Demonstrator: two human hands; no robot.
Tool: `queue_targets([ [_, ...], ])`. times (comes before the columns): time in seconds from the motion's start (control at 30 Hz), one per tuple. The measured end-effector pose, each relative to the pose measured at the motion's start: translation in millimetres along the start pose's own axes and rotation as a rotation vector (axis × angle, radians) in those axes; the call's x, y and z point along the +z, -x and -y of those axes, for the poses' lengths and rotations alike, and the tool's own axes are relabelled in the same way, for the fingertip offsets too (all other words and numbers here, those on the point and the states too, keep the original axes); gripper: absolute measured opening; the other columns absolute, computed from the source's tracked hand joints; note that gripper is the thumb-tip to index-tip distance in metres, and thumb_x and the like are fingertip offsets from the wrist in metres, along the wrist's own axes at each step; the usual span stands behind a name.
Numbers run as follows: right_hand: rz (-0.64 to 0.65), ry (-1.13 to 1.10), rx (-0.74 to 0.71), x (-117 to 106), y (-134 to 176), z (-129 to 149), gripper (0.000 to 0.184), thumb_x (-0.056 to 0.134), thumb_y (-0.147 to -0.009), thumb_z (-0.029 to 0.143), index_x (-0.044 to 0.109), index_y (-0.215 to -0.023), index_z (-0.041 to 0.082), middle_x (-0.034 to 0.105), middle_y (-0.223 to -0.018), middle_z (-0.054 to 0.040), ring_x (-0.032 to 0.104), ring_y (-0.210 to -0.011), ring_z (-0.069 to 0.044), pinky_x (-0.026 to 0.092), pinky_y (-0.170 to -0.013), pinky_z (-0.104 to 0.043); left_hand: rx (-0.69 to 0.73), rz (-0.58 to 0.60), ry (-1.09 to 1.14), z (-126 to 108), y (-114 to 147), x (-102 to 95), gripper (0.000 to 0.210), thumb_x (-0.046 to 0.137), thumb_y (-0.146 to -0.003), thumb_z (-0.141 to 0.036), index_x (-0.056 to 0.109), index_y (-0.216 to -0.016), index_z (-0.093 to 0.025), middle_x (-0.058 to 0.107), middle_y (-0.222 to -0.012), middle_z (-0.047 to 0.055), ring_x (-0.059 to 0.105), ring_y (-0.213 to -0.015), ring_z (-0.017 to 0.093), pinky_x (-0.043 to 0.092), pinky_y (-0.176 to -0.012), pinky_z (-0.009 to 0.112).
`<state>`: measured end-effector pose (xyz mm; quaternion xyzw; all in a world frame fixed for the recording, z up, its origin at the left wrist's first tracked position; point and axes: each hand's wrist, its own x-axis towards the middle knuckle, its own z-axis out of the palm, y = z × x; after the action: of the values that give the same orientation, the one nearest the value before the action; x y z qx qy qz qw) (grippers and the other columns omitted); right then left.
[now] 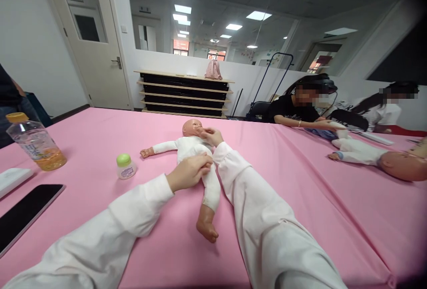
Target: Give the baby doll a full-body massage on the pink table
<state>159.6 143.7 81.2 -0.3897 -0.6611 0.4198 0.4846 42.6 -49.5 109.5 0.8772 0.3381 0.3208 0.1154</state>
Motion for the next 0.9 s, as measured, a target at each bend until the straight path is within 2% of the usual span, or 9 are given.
queue_targets([
  [0.1, -0.317, -0.206, -0.017, -38, 15, -8, 0.032, 0.072, -0.056, 0.038, 0.064, -0.079, 0.016, 0.068, -0.088, -0.0061, 0.061, -0.083, -0.018, 0.047, -0.080, -0.034, -0.050, -0.248, 0.027, -13, 35, -21.7, 0.025, 0.038, -0.086, -0.018, 0.054, -0.106, -0.020, 0.063, -0.102, 0.004, 0.057, -0.102, 0.017, 0.042, -0.094, 0.033],
  [0.17, -0.444, -0.388, 0.008, -69, 34, -21, 0.030, 0.064, -0.067, 0.037, 0.062, -0.091, 0.019, 0.063, -0.109, -0.0057, 0.060, -0.093, -0.017, 0.048, -0.080, -0.033, -0.141, -0.374, -0.002, -22, 68, -29.5, 0.025, 0.041, -0.087, -0.022, 0.053, -0.108, -0.020, 0.064, -0.104, 0.005, 0.054, -0.109, 0.018, 0.045, -0.091, 0.033],
  [0.23, -0.554, -0.505, 0.094, -94, 56, -39, 0.025, 0.056, -0.076, 0.033, 0.059, -0.100, 0.024, 0.057, -0.121, -0.0025, 0.060, -0.095, -0.014, 0.048, -0.080, -0.032, -0.211, -0.376, -0.026, -30, 103, -28.5, 0.022, 0.044, -0.087, -0.024, 0.055, -0.105, -0.021, 0.064, -0.104, 0.005, 0.052, -0.114, 0.020, 0.048, -0.088, 0.033],
  [0.3, -0.622, -0.483, 0.127, -109, 77, -56, 0.025, 0.050, -0.083, 0.032, 0.057, -0.106, 0.028, 0.053, -0.125, -0.0006, 0.060, -0.097, -0.013, 0.049, -0.080, -0.033, -0.264, -0.314, -0.035, -36, 135, -19.4, 0.021, 0.048, -0.085, -0.027, 0.057, -0.104, -0.022, 0.063, -0.109, 0.005, 0.051, -0.116, 0.021, 0.048, -0.091, 0.034],
  [0.43, -0.676, -0.383, 0.156, -113, 92, -74, 0.032, 0.050, -0.086, 0.036, 0.053, -0.112, 0.017, 0.055, -0.115, -0.0078, 0.057, -0.097, -0.018, 0.048, -0.083, -0.039, -0.390, -0.227, -0.055, -42, 176, 8.7, 0.023, 0.052, -0.083, -0.032, 0.060, -0.103, -0.024, 0.063, -0.113, 0.003, 0.056, -0.109, 0.020, 0.050, -0.090, 0.033],
  [0.6, -0.698, -0.370, 0.159, -109, 79, -75, 0.030, 0.049, -0.087, 0.034, 0.053, -0.111, 0.017, 0.055, -0.113, -0.0077, 0.056, -0.096, -0.017, 0.049, -0.082, -0.038, -0.417, -0.150, -0.077, -43, 181, 24.7, 0.027, 0.051, -0.083, -0.033, 0.059, -0.108, -0.025, 0.061, -0.116, 0.003, 0.056, -0.109, 0.019, 0.050, -0.090, 0.031],
  [0.7, -0.701, -0.378, 0.167, -110, 82, -80, 0.027, 0.050, -0.086, 0.035, 0.056, -0.106, 0.018, 0.058, -0.109, -0.0067, 0.059, -0.092, -0.015, 0.050, -0.081, -0.036, -0.377, -0.121, -0.097, -44, 179, 25.4, 0.033, 0.052, -0.083, -0.034, 0.056, -0.114, -0.025, 0.059, -0.120, 0.004, 0.054, -0.112, 0.020, 0.048, -0.093, 0.034],
  [0.8, -0.705, -0.400, 0.176, -114, 93, -86, 0.020, 0.054, -0.081, 0.034, 0.058, -0.099, 0.025, 0.062, -0.105, -0.0023, 0.062, -0.087, -0.013, 0.052, -0.080, -0.033, -0.343, -0.098, -0.096, -44, 179, 23.7, 0.032, 0.052, -0.083, -0.033, 0.057, -0.113, -0.026, 0.059, -0.119, 0.004, 0.052, -0.114, 0.021, 0.047, -0.095, 0.036],
  [0.9, -0.701, -0.429, 0.162, -116, 98, -90, 0.019, 0.058, -0.076, 0.035, 0.058, -0.094, 0.027, 0.064, -0.102, -0.0002, 0.064, -0.085, -0.012, 0.053, -0.079, -0.031, -0.345, -0.147, -0.079, -40, 170, 16.8, 0.027, 0.042, -0.087, -0.028, 0.059, -0.108, -0.026, 0.060, -0.115, 0.004, 0.052, -0.113, 0.021, 0.044, -0.096, 0.038],
])
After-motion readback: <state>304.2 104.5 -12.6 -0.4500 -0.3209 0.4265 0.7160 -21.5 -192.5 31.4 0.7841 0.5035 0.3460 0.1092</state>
